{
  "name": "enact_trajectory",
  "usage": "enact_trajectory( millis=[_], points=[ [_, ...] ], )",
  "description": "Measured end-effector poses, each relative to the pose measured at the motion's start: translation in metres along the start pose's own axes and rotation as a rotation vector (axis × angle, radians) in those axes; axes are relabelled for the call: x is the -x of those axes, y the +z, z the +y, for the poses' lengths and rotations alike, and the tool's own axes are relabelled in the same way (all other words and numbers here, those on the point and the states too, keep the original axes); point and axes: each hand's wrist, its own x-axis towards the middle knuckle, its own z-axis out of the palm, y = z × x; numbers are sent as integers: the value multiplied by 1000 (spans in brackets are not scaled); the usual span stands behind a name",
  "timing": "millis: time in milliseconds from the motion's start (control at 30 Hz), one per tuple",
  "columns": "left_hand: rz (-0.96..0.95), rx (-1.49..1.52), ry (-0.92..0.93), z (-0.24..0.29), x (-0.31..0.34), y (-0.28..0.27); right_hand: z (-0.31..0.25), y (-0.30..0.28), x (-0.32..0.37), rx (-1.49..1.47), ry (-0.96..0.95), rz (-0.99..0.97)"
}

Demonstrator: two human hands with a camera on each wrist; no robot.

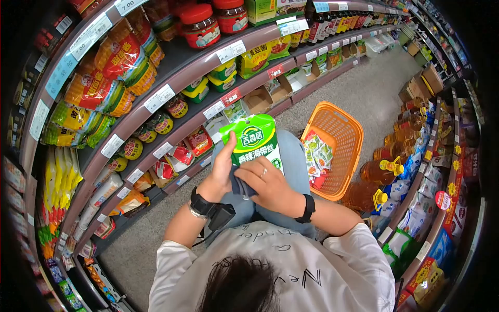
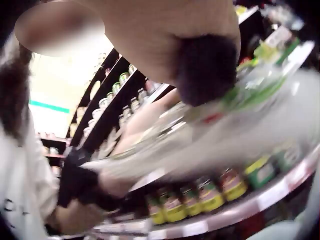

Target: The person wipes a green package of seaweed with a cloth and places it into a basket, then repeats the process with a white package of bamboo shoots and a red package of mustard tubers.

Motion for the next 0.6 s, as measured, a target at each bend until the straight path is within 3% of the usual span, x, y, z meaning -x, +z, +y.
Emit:
enact_trajectory(
  millis=[67, 167, 233, 267, 300, 367, 433, 467, 600],
  points=[
    [-64, 42, 11, 1, 1, -7, 9, -8, 6, 128, 3, -2],
    [-140, 102, -4, 3, 2, -5, 42, -21, -5, 191, 124, 296],
    [-307, 195, -60, 5, -4, -18, 15, -14, 3, 89, 16, 102],
    [23, -51, 88, 2, -2, 13, -1, -4, 10, 20, -1, 34],
    [23, -56, 109, 2, 0, 16, -7, 2, 18, -70, -86, -13],
    [23, -76, 152, 4, 1, 17, -1, -2, 21, 41, -78, 10],
    [-246, 123, 120, 5, -1, 2, 21, -13, 18, 176, 32, 194],
    [-201, 147, 103, 6, -2, 2, 25, -20, 14, 244, 103, 271],
    [-85, 89, 129, 3, -7, 14, 4, -3, 25, 52, 15, 133]
  ],
)
